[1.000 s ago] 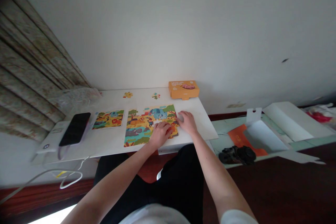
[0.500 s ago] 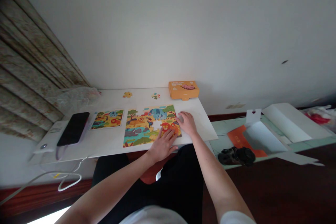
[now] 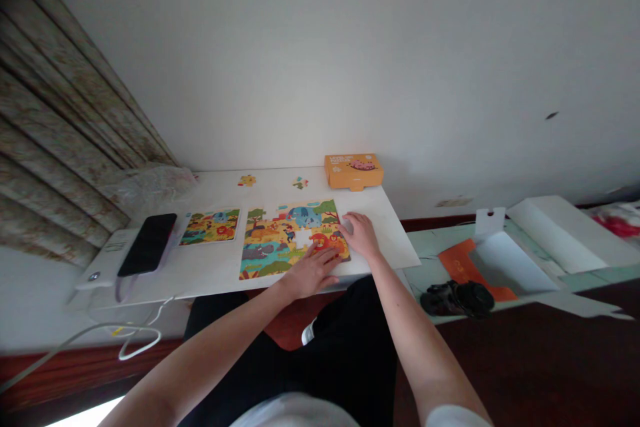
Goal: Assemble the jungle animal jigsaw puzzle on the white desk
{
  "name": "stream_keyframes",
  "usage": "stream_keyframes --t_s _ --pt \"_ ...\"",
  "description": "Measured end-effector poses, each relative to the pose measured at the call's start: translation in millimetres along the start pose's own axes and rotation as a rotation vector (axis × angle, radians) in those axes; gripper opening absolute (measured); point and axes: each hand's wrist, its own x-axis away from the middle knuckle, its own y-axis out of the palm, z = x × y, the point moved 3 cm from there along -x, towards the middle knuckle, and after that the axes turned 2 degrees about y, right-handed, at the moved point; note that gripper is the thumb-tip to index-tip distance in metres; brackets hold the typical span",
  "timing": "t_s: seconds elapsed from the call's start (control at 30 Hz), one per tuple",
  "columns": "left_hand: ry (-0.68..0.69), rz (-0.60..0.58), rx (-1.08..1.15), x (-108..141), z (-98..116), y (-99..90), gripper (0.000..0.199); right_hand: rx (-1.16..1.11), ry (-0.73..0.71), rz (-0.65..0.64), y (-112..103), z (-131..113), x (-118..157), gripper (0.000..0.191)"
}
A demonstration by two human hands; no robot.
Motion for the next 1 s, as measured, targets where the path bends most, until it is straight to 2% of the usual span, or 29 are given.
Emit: stream_keyframes --t_s 0.3,0.5,0.7,0.87,1.0 --pt "-0.040 -0.012 -0.024 -11 -4 2.0 0.062 0.018 -0.028 -0.029 0 0 0 0.039" --pt "-0.020 -0.037 -0.033 -20 -5 6.2 0.068 0.002 -0.025 -0.012 0 1 0 0.033" --pt "-0.003 -0.020 -0.057 -18 -8 6.5 0.064 0.007 -0.017 -0.023 0 1 -1 0.032" --pt "-0.018 0.007 -0.016 0 -19 -3.1 0.055 0.003 -0.014 -0.016 1 2 0 0.032" --pt "-0.100 0.063 0.101 37 -59 -27.5 0.042 0.004 -0.014 -0.007 1 1 0 0.032"
